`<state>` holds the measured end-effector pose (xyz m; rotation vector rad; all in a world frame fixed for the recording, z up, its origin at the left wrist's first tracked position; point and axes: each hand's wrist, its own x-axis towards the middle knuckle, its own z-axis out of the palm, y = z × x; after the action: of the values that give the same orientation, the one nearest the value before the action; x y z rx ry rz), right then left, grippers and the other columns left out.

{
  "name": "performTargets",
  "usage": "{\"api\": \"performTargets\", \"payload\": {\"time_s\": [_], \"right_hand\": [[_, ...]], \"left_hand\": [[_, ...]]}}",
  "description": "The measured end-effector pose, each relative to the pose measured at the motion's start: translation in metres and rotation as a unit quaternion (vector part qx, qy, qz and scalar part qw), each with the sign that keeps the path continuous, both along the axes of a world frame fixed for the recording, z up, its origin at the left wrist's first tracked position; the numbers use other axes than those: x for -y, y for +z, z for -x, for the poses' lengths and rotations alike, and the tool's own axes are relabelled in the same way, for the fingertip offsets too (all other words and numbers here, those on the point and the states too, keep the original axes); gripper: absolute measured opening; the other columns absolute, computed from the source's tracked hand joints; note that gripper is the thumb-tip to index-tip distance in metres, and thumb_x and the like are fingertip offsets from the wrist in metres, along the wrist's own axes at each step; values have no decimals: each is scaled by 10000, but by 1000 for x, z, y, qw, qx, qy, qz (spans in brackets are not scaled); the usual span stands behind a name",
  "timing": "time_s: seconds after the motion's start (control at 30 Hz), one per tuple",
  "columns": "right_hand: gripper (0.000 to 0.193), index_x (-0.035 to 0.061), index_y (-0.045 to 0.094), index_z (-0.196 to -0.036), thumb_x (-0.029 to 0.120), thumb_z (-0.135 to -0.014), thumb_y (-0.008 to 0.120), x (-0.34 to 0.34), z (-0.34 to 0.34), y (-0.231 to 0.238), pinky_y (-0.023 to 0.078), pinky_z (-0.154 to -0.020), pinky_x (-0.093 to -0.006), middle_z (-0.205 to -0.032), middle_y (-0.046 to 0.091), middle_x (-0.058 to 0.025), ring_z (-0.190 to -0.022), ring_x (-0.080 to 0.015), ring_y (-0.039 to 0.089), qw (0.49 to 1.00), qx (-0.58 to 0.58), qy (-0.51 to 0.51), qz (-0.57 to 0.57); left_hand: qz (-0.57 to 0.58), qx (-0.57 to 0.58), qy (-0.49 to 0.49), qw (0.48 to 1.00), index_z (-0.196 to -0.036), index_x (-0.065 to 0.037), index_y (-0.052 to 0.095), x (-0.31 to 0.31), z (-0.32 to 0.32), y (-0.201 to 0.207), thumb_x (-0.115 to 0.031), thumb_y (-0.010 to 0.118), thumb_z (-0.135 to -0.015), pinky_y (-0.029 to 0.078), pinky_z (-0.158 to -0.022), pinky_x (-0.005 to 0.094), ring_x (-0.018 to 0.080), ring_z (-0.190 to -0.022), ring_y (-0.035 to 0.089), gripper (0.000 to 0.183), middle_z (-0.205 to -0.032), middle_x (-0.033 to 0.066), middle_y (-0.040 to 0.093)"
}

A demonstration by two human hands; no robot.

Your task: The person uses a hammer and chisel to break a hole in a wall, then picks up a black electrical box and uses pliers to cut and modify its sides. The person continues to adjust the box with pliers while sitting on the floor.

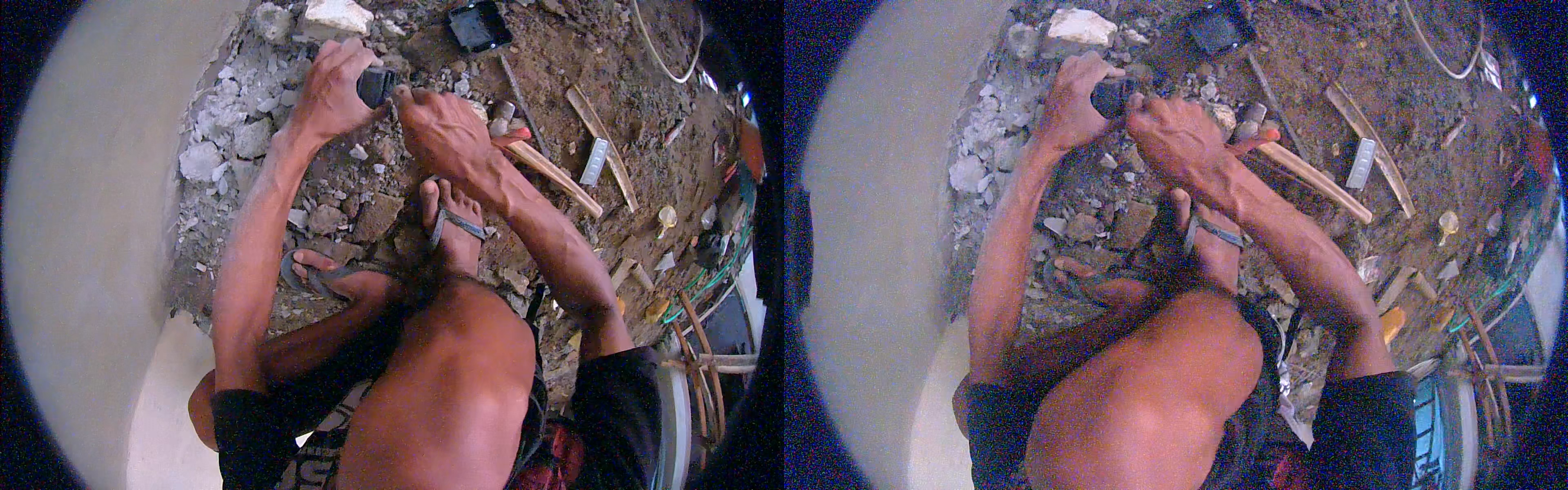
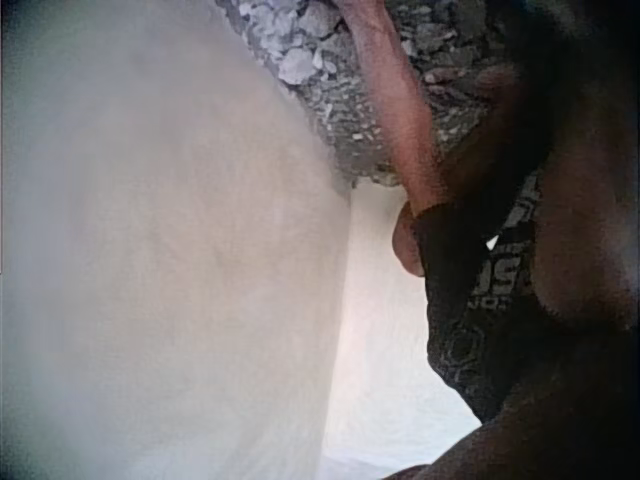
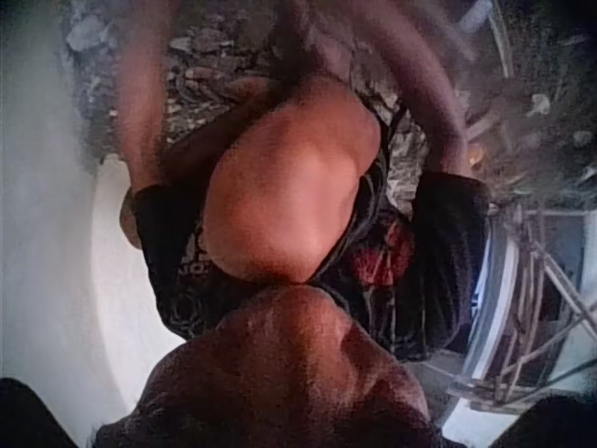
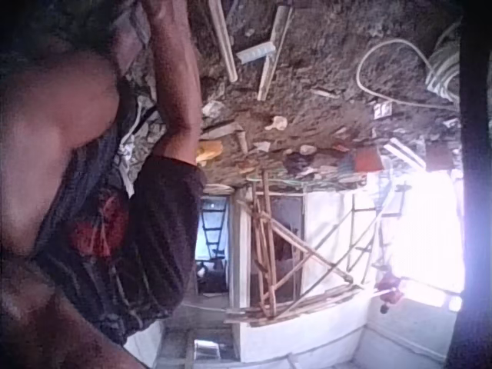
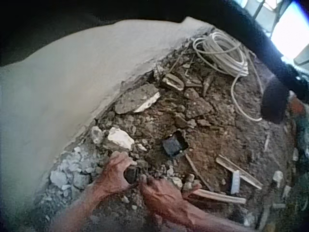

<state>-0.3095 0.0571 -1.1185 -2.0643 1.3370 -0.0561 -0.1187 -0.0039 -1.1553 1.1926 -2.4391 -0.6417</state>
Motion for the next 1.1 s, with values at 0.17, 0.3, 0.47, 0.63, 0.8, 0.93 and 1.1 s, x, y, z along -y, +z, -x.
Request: {"api": "performTargets", "payload": {"time_s": [0.17, 0.3, 0.47, 0.63, 0.8, 0.93, 1.1], "right_hand": [[278, -23, 554, -1101, 61, -836, 544, -5, 0, -7, 528, -618, -501, -871, 646, -233, -749, -422, 658, 998, 51, -10, 29], [282, -24, 555, -1133, 90, -876, 529, -2, -2, -1, 542, -600, -501, -870, 653, -235, -724, -415, 666, 1000, 6, -4, -1], [235, -25, 577, -1097, 92, -905, 513, 0, 4, -10, 556, -592, -508, -834, 658, -233, -715, -420, 672, 997, 69, -6, 22], [310, 33, 565, -1136, 39, -826, 546, -14, 26, 6, 506, -658, -518, -887, 637, -236, -786, -445, 643, 997, 46, -52, -42], [293, -45, 524, -1121, 66, -850, 527, -16, 16, 17, 521, -645, -521, -876, 636, -265, -784, -442, 659, 998, -56, -3, -25], [270, -44, 520, -1078, 74, -836, 543, -7, 15, 34, 516, -632, -524, -866, 635, -267, -761, -452, 651, 998, 7, 6, -61], [246, -32, 615, -1006, 132, -824, 603, -20, 39, 0, 563, -621, -486, -838, 659, -234, -768, -408, 688, 999, 27, -1, 27]], "left_hand": [[-29, -5, -2, 1000, -900, -60, 637, 1, -2, 0, -274, 828, -623, 484, -844, 434, 352, -913, 575, 399, -923, 124, 599], [-16, -5, 6, 1000, -896, -46, 632, -1, 1, -3, -291, 837, -616, 482, -841, 427, 348, -937, 566, 425, -925, 131, 594], [-37, 18, 4, 999, -917, -54, 630, 1, -1, -1, -270, 834, -609, 472, -855, 436, 345, -922, 561, 428, -927, 126, 587], [-53, 35, 3, 998, -988, -73, 645, 0, -3, 2, -310, 851, -625, 466, -898, 437, 342, -961, 567, 481, -976, 113, 607], [-51, 39, 4, 998, -998, -75, 637, 0, 2, 0, -321, 862, -611, 465, -904, 442, 344, -970, 569, 510, -973, 114, 604], [-32, 14, 8, 999, -917, -56, 613, -2, -3, 1, -254, 838, -592, 478, -845, 436, 343, -914, 554, 442, -939, 123, 578], [-46, 15, 10, 999, -953, -67, 626, -3, 3, 0, -293, 853, -603, 463, -882, 438, 344, -941, 561, 475, -948, 116, 586]]}}
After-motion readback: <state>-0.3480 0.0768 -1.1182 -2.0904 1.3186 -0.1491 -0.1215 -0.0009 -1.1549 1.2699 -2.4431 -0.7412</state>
